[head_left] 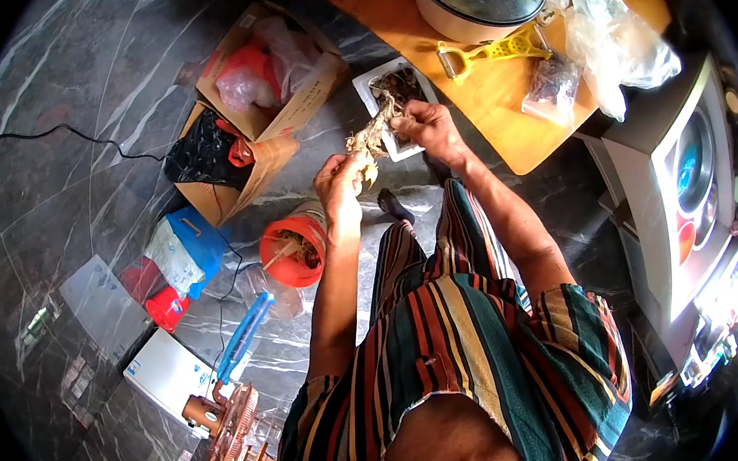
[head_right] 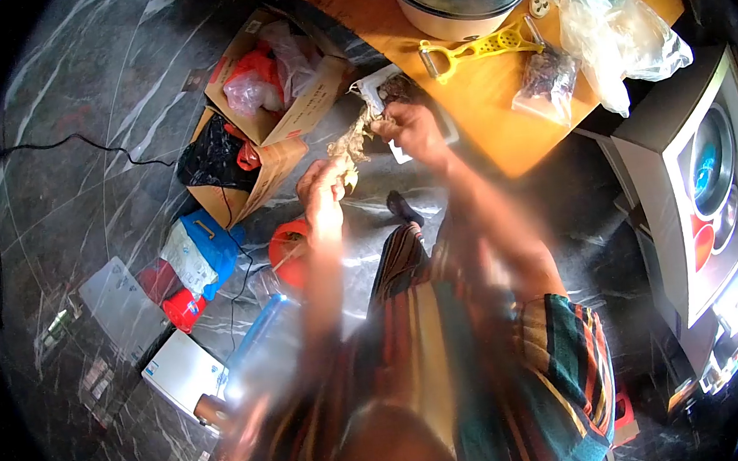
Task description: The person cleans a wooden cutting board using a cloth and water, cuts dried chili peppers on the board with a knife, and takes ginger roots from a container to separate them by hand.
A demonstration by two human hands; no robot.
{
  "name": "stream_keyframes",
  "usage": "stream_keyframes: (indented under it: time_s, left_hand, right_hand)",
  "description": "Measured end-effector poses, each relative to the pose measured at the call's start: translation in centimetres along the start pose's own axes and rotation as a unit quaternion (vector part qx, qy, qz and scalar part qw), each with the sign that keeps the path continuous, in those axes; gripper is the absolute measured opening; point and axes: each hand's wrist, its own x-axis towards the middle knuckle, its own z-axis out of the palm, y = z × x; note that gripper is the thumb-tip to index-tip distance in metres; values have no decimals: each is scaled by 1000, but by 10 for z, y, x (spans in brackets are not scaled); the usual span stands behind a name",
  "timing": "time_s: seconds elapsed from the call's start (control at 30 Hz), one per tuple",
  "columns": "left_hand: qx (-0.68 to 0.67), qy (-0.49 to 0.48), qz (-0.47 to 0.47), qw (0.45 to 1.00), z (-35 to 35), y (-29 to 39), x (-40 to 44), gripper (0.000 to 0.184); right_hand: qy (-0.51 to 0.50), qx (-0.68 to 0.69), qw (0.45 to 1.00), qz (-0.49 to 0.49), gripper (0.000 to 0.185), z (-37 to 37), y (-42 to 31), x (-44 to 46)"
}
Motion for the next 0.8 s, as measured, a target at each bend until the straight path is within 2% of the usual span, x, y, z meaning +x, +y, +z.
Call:
stream_keyframes:
  time_s: [0.03,0.13,0.27,0.33,0.4,0.47,0.53,0.6,0.63,0.67,0.73,0.8]
  left_hand:
    - [-15,-32,-29,999,-4,5,-2,11]
    - [-38,-100,-78,991,-13,13,-8,12]
    - [-85,-148,-100,980,-20,14,-15,11]
    - [-23,-118,-66,990,-23,12,-17,11]
    - [15,-99,-55,993,-19,14,-26,12]
    - [-6,-64,-48,997,-13,14,-33,11]
    - [3,-59,-44,997,-18,17,-32,11]
    - [84,-55,-19,995,-26,21,-32,11]
    - [130,-47,22,990,-24,21,-33,9]
    - [129,-48,22,990,-27,17,-30,9]
    - [69,-27,73,995,-43,10,-22,9]
    - [106,5,49,993,-42,41,-29,8]
  right_hand:
    - [-40,82,992,84,22,-8,-9,-1]
    - [-143,215,959,114,18,-22,-4,-5]
    - [-212,290,922,143,18,-22,-11,-11]
    - [-172,169,968,71,23,-14,-33,-18]
    - [-192,130,971,65,22,-12,-32,-18]
    - [-118,-21,992,-31,30,-5,-24,-17]
    - [-115,-72,988,-67,30,-5,-34,-18]
    - [-144,-324,917,-183,16,-3,-40,-18]
    - [-133,-354,899,-219,17,0,-39,-18]
    - [-133,-355,899,-219,17,-2,-26,-15]
    - [-126,-503,790,-327,18,-14,23,-4]
    - [-141,-520,788,-298,19,-29,35,0]
